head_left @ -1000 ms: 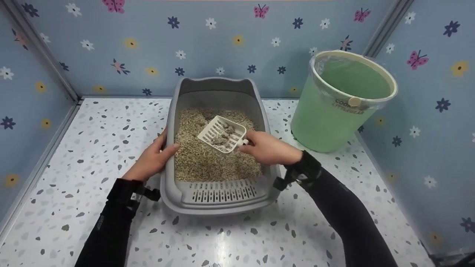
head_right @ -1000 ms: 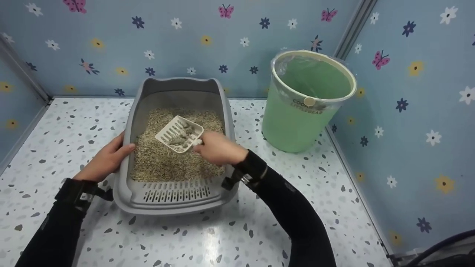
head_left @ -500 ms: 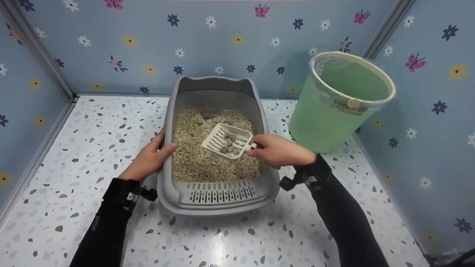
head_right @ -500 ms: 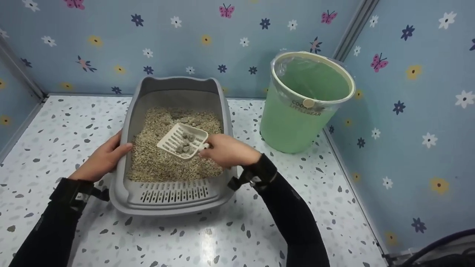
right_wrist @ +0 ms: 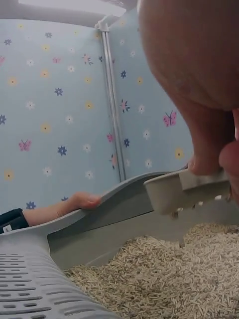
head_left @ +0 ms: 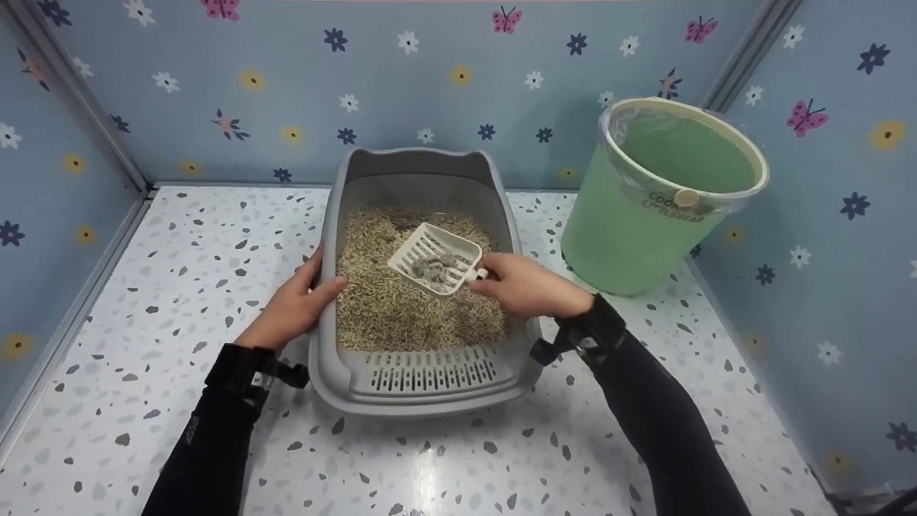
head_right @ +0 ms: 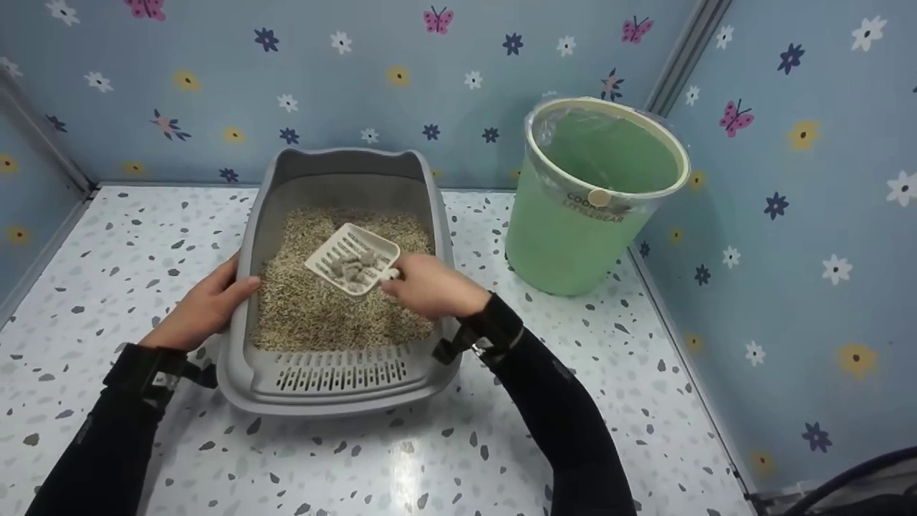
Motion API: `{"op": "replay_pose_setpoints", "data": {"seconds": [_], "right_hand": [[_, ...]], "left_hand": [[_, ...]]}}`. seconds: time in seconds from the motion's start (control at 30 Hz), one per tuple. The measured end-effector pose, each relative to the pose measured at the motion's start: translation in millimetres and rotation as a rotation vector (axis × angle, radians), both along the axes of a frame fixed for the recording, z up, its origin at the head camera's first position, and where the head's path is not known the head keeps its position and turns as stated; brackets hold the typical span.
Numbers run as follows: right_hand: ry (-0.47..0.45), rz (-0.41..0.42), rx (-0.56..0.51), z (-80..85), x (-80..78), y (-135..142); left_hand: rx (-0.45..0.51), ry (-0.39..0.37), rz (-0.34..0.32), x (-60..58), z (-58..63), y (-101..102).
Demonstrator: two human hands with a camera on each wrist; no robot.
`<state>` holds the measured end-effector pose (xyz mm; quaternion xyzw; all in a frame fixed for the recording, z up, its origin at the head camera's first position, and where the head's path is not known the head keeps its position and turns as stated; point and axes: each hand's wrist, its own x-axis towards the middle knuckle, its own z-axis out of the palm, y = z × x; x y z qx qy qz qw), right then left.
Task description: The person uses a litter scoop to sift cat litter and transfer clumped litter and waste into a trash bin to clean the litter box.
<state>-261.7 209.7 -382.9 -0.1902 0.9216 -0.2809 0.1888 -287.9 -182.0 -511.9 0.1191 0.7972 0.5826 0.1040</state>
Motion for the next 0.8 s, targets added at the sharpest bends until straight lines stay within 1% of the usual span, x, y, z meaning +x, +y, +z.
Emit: {"op": "replay_pose_setpoints", "data": {"seconds": [0.1, 0.17, 0.33, 0.4, 0.47, 0.6, 0.8], "right_hand": [[-0.045, 0.004, 0.031, 3.3, 3.1, 12], [-0.048, -0.005, 0.037, 4.5, 4.0, 18], [-0.011, -0.023, -0.005, 2.8, 0.2, 17], [-0.019, -0.037, -0.022, 3.6, 0.4, 16], [-0.026, -0.048, -0.041, 5.3, 0.7, 15], [-0.019, -0.048, -0.066, 9.1, 0.4, 15], [0.014, -0.079, -0.07, 15.4, -0.4, 17]], "left_hand": [[0.004, 0.009, -0.002, 0.2, 0.4, 0], [0.01, 0.011, 0.001, 0.5, 0.8, 0], [0.014, 0.023, -0.007, -2.2, 0.7, 1], [0.007, 0.024, -0.008, -2.4, 0.6, 2], [0.003, 0.013, -0.002, -2.0, 1.1, 2], [0.006, 0.017, -0.007, -0.3, 1.3, 1], [0.02, 0.031, -0.018, 0.6, -0.8, -1]]}}
